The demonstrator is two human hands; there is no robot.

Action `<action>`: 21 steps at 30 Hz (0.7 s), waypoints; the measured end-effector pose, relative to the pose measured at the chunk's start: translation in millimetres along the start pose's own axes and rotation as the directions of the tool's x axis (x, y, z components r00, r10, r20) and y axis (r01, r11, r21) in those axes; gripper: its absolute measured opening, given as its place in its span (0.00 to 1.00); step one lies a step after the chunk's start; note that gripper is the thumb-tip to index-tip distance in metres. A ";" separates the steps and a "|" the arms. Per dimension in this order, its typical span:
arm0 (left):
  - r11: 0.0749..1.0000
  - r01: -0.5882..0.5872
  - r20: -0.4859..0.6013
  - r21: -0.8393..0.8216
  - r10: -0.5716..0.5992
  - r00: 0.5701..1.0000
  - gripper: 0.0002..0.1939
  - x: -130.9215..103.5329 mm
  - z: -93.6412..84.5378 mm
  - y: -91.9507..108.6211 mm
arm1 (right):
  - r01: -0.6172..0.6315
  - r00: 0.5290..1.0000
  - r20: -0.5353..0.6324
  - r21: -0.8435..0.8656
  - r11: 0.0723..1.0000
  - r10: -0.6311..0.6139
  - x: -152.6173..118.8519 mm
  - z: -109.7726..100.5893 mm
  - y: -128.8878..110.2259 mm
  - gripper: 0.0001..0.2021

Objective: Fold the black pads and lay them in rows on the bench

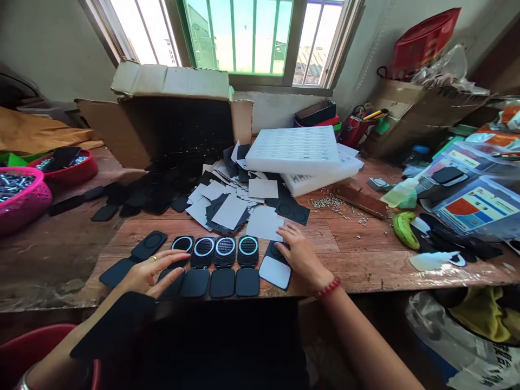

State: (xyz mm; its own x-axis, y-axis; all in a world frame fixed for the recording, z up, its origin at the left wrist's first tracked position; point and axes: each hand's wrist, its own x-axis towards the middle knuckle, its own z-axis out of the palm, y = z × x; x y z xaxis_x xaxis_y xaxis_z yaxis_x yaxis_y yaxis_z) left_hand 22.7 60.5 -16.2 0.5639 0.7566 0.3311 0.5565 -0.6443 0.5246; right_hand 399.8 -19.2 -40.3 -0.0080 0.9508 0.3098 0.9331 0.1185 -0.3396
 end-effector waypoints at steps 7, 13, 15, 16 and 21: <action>0.999 -0.015 -0.089 0.041 0.019 0.996 0.21 -28.2 0.9 -19.4 | -0.034 0.998 0.044 -0.160 0.987 0.042 26.7 16.8 28.0 0.16; 0.997 -0.035 -0.104 0.073 0.042 0.994 0.19 -45.1 4.9 -27.4 | -0.208 0.974 0.024 -0.271 0.940 0.223 -1.1 -18.6 57.3 0.18; 0.995 -0.071 -0.099 0.077 0.078 0.992 0.18 -45.3 10.8 -27.0 | -0.255 0.959 0.054 -0.273 0.928 0.279 -13.6 -24.9 64.0 0.22; 0.993 -0.089 -0.097 0.082 0.096 0.991 0.18 -44.2 13.5 -26.5 | -0.291 0.944 0.071 -0.279 0.915 0.322 -19.3 -26.4 68.2 0.25; 0.982 -0.038 -0.121 0.183 0.061 0.991 0.16 -33.3 7.0 -37.0 | -0.409 0.890 0.097 -0.265 0.873 0.446 -32.5 -24.8 95.8 0.28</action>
State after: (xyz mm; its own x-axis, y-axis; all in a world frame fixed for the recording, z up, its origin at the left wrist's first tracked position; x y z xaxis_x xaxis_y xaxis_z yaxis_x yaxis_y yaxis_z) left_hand -12.4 58.4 -52.1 0.5187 0.7237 0.4553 0.6368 -0.6823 0.3591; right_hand 498.3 -45.8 -60.9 0.3739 0.9267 0.0384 0.9136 -0.3608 -0.1875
